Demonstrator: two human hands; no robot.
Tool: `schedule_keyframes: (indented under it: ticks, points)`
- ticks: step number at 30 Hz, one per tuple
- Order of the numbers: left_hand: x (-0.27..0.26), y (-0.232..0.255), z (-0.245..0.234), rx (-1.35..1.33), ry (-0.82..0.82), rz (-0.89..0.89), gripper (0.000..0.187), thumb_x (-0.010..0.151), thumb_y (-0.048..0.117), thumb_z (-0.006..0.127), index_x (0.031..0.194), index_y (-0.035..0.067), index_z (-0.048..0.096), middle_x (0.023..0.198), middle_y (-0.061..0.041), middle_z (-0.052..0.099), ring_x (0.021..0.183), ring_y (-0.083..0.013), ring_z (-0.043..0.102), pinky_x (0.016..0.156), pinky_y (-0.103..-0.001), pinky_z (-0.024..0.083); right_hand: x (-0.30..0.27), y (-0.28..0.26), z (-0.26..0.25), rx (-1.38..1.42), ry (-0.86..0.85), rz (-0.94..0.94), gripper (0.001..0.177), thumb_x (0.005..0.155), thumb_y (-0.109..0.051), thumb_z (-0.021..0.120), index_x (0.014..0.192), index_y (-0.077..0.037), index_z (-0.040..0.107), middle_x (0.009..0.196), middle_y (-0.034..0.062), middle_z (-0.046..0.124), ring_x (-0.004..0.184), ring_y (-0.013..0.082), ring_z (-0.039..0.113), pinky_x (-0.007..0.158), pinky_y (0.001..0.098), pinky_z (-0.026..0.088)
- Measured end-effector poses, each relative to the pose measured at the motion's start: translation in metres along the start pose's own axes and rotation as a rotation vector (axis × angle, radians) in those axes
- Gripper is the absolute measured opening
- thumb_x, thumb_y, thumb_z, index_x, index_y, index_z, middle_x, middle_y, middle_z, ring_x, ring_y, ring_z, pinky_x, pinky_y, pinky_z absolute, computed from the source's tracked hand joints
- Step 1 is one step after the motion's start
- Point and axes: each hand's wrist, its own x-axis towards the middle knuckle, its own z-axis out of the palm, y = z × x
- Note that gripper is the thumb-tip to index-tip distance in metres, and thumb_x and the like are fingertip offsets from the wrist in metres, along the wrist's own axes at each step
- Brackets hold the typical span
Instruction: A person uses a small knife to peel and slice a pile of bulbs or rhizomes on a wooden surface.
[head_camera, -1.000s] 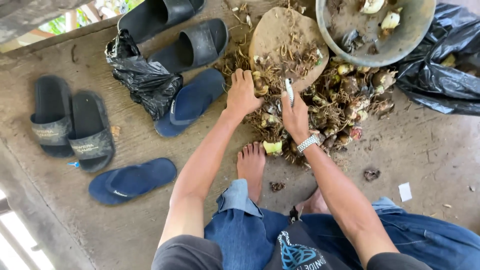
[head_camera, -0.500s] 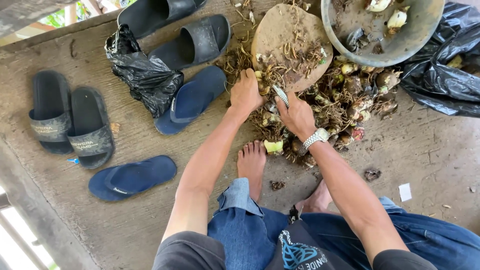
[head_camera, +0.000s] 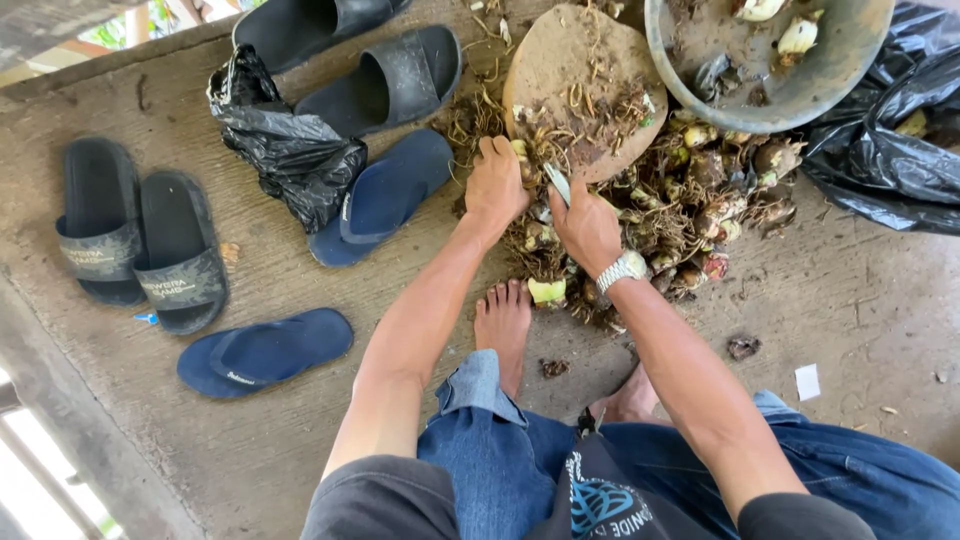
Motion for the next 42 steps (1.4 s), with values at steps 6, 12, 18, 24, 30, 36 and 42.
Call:
schedule_keyframes:
  ticks: [6, 12, 18, 24, 30, 36, 42]
  points:
    - [-0.005, 0.004, 0.0, -0.014, 0.008, 0.003, 0.038, 0.076, 0.004, 0.069, 0.105, -0.001, 0.044, 0.106, -0.018, 0.048, 0.084, -0.0367, 0.069, 0.054, -0.04, 0.066, -0.015, 0.004, 0.002, 0.06, -0.001, 0.045, 0.049, 0.111, -0.043, 0.045, 0.104, 0.004, 0.058, 0.067, 0.0287, 0.066, 0.064, 0.0467, 0.071, 0.05, 0.0523, 0.055]
    - [-0.001, 0.0, -0.009, 0.045, 0.034, -0.006, 0.039, 0.082, 0.011, 0.072, 0.106, -0.001, 0.045, 0.104, -0.017, 0.048, 0.086, -0.0386, 0.069, 0.055, -0.044, 0.066, -0.004, -0.046, -0.042, 0.0, -0.013, 0.039, 0.046, 0.111, -0.041, 0.046, 0.108, 0.003, 0.058, 0.072, 0.0293, 0.068, 0.071, 0.047, 0.073, 0.057, 0.0552, 0.058]
    - [0.001, 0.0, -0.004, -0.082, -0.011, -0.014, 0.053, 0.084, 0.029, 0.078, 0.109, -0.001, 0.043, 0.105, -0.019, 0.046, 0.092, -0.0441, 0.067, 0.058, -0.052, 0.067, -0.014, 0.012, 0.017, 0.095, -0.082, 0.193, 0.044, 0.11, -0.046, 0.046, 0.098, -0.005, 0.055, 0.078, 0.0296, 0.07, 0.082, 0.0518, 0.072, 0.069, 0.06, 0.056]
    - [-0.024, -0.01, -0.015, -0.144, -0.142, 0.023, 0.071, 0.08, 0.03, 0.087, 0.123, -0.002, 0.039, 0.125, -0.027, 0.047, 0.111, -0.0429, 0.065, 0.074, -0.052, 0.068, -0.027, 0.023, 0.01, 0.465, -0.007, 0.232, 0.047, 0.108, -0.043, 0.051, 0.095, 0.002, 0.054, 0.079, 0.0348, 0.063, 0.085, 0.0563, 0.066, 0.068, 0.0583, 0.048]
    - [-0.021, -0.005, -0.023, -0.042, 0.009, 0.037, 0.074, 0.071, 0.038, 0.095, 0.111, 0.001, 0.044, 0.112, -0.018, 0.046, 0.098, -0.036, 0.069, 0.068, -0.048, 0.069, -0.019, 0.005, -0.011, 0.216, 0.014, 0.003, 0.046, 0.111, -0.046, 0.05, 0.095, -0.003, 0.057, 0.063, 0.0223, 0.061, 0.064, 0.0446, 0.068, 0.051, 0.0466, 0.05]
    - [-0.013, -0.006, -0.007, 0.19, 0.203, 0.035, 0.057, 0.079, 0.032, 0.089, 0.103, 0.003, 0.046, 0.109, -0.015, 0.047, 0.072, -0.0231, 0.07, 0.049, -0.034, 0.065, -0.012, 0.015, -0.001, 0.193, 0.007, 0.011, 0.048, 0.113, -0.046, 0.047, 0.094, -0.003, 0.056, 0.061, 0.02, 0.059, 0.059, 0.0433, 0.067, 0.049, 0.0455, 0.049]
    - [-0.02, 0.008, -0.03, 0.345, 0.294, 0.058, 0.032, 0.089, 0.02, 0.075, 0.1, 0.004, 0.049, 0.104, -0.012, 0.048, 0.058, -0.0121, 0.066, 0.04, -0.024, 0.061, -0.007, 0.004, -0.009, 0.178, 0.014, -0.006, 0.051, 0.113, -0.047, 0.044, 0.093, -0.001, 0.055, 0.058, 0.02, 0.057, 0.055, 0.0407, 0.066, 0.047, 0.0442, 0.047]
